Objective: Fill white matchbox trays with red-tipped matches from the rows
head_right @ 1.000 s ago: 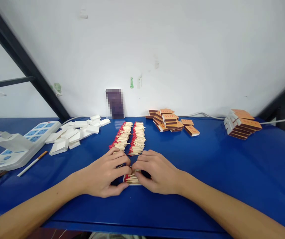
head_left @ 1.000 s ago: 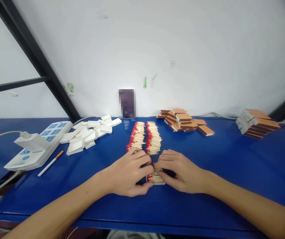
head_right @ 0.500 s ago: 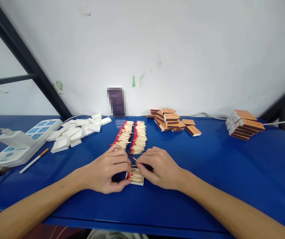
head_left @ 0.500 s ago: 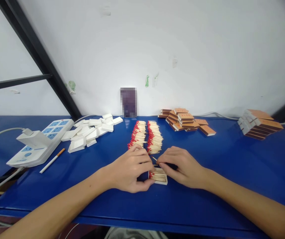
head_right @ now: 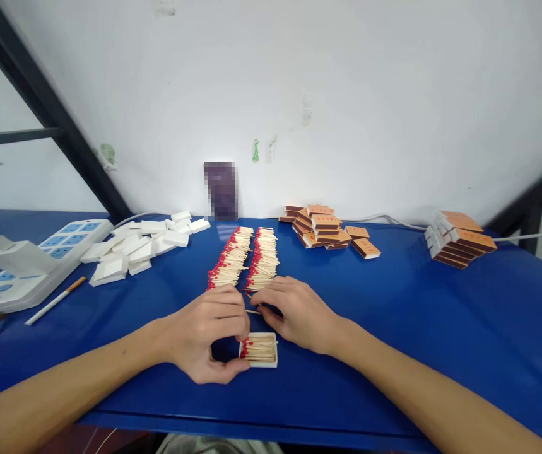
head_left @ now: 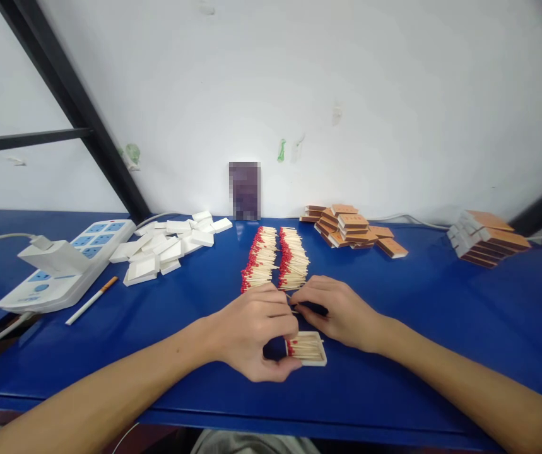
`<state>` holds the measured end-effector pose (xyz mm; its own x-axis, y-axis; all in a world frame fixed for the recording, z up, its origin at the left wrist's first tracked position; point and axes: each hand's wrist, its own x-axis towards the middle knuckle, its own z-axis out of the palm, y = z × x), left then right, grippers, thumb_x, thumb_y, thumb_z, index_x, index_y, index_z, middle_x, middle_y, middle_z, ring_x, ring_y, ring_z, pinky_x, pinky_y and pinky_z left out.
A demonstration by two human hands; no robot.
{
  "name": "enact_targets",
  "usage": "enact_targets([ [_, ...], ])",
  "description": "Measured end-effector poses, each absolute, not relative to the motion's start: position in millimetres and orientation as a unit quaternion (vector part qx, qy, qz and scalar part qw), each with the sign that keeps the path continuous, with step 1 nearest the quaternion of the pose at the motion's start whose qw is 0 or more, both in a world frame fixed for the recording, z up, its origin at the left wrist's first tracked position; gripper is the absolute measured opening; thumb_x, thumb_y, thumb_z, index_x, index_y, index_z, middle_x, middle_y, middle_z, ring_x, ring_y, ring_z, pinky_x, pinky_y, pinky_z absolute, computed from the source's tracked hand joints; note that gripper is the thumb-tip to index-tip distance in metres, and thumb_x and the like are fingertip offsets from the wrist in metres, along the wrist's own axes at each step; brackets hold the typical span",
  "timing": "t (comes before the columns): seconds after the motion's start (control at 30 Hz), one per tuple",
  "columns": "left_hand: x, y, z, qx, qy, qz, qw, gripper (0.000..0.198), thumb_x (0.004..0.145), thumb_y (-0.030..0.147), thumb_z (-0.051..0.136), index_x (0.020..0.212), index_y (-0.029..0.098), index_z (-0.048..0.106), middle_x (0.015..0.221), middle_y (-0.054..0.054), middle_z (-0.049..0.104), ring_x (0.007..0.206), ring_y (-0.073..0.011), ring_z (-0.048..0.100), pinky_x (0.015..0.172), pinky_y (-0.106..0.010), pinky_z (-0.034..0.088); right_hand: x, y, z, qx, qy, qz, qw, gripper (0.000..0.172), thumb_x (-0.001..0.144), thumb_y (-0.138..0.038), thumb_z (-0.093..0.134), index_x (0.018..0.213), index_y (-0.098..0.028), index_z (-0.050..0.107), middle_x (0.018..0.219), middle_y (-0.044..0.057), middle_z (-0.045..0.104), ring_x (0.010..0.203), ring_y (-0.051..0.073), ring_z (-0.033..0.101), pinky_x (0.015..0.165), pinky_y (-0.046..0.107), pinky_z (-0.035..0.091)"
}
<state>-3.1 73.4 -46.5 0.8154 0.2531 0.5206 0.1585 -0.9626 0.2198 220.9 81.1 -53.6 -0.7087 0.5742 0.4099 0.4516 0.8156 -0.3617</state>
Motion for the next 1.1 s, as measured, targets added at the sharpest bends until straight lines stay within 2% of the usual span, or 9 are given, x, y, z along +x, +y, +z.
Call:
enact_targets([
  [0.17,2.0,72.8,-50.9,0.945,0.087,0.297,0.103,0.017,0.081,0.034,0.062,0.079,0.019,0.055,0.072,-0.003,0.061,0.065,-0.0171,0.055,0.063,-0.032,0.044,222.0,82.1,-49.3,-0.271,-0.919,0.152,0.244,0.016,0.094,-0.013,0.053,0.092,-0.018,0.068,0.085,0.004,0.071,0.078,0.016,0.060,0.076,0.030,0.045],
  [0.23,2.7,72.8,-51.6,0.942,0.084,0.310,0.103,0.016,0.082,0.033,0.062,0.088,0.018,0.057,0.073,-0.003,0.062,0.066,-0.0173,0.057,0.063,-0.032,0.044,222.9,81.5,-47.7,-0.270,-0.917,0.161,0.244,0.014,0.095,-0.015,0.055,0.093,-0.019,0.069,0.086,0.004,0.072,0.080,0.016,0.061,0.076,0.030,0.046],
  [0.33,2.4,73.0,-53.6,0.936,0.087,0.326,0.104,0.029,0.084,0.031,0.061,0.109,0.016,0.057,0.078,-0.003,0.066,0.068,-0.0172,0.060,0.065,-0.031,0.045,224.1,80.5,-46.1,-0.267,-0.918,0.171,0.238,0.010,0.096,-0.023,0.060,0.096,-0.018,0.070,0.086,0.004,0.072,0.080,0.017,0.063,0.077,0.030,0.046],
  [0.4,1.7,73.0,-54.9,0.939,0.094,0.315,0.101,0.032,0.086,0.032,0.061,0.114,0.016,0.057,0.081,-0.003,0.067,0.071,-0.0178,0.062,0.066,-0.031,0.045,224.5,80.6,-46.0,-0.264,-0.922,0.169,0.227,0.011,0.095,-0.026,0.062,0.095,-0.018,0.070,0.086,0.005,0.072,0.080,0.017,0.063,0.078,0.031,0.047],
  [0.53,0.8,72.1,-53.3,0.958,0.104,0.251,0.089,0.029,0.087,0.033,0.062,0.113,0.021,0.063,0.081,-0.001,0.064,0.073,-0.0176,0.062,0.068,-0.031,0.045,224.5,82.6,-47.1,-0.260,-0.921,0.166,0.238,0.011,0.095,-0.019,0.059,0.097,-0.018,0.070,0.087,0.005,0.072,0.082,0.017,0.063,0.079,0.032,0.047],
  [0.7,-0.3,69.3,-49.4,0.974,0.112,0.194,0.039,0.026,0.091,0.032,0.057,0.114,0.026,0.067,0.077,-0.001,0.058,0.068,-0.0173,0.056,0.067,-0.031,0.045,224.7,84.2,-48.4,-0.267,-0.912,0.175,0.256,0.020,0.092,-0.008,0.055,0.096,-0.019,0.071,0.087,0.004,0.073,0.082,0.016,0.064,0.078,0.031,0.047],
  [0.93,-1.9,69.3,-50.7,0.974,0.114,0.195,0.012,0.018,0.091,0.036,0.058,0.095,0.023,0.071,0.080,-0.002,0.059,0.068,-0.0165,0.056,0.066,-0.032,0.045,226.5,84.1,-49.9,-0.258,-0.915,0.173,0.257,0.021,0.090,-0.005,0.054,0.093,-0.018,0.070,0.086,0.003,0.073,0.081,0.016,0.063,0.078,0.030,0.047],
  [1.1,-3.0,70.1,-49.5,0.972,0.114,0.205,0.001,0.020,0.094,0.035,0.055,0.091,0.021,0.070,0.082,-0.003,0.062,0.070,-0.0166,0.057,0.067,-0.031,0.046,227.3,84.7,-52.2,-0.251,-0.914,0.164,0.272,0.020,0.092,-0.007,0.053,0.090,-0.019,0.069,0.084,0.004,0.071,0.078,0.016,0.062,0.074,0.029,0.047],
])
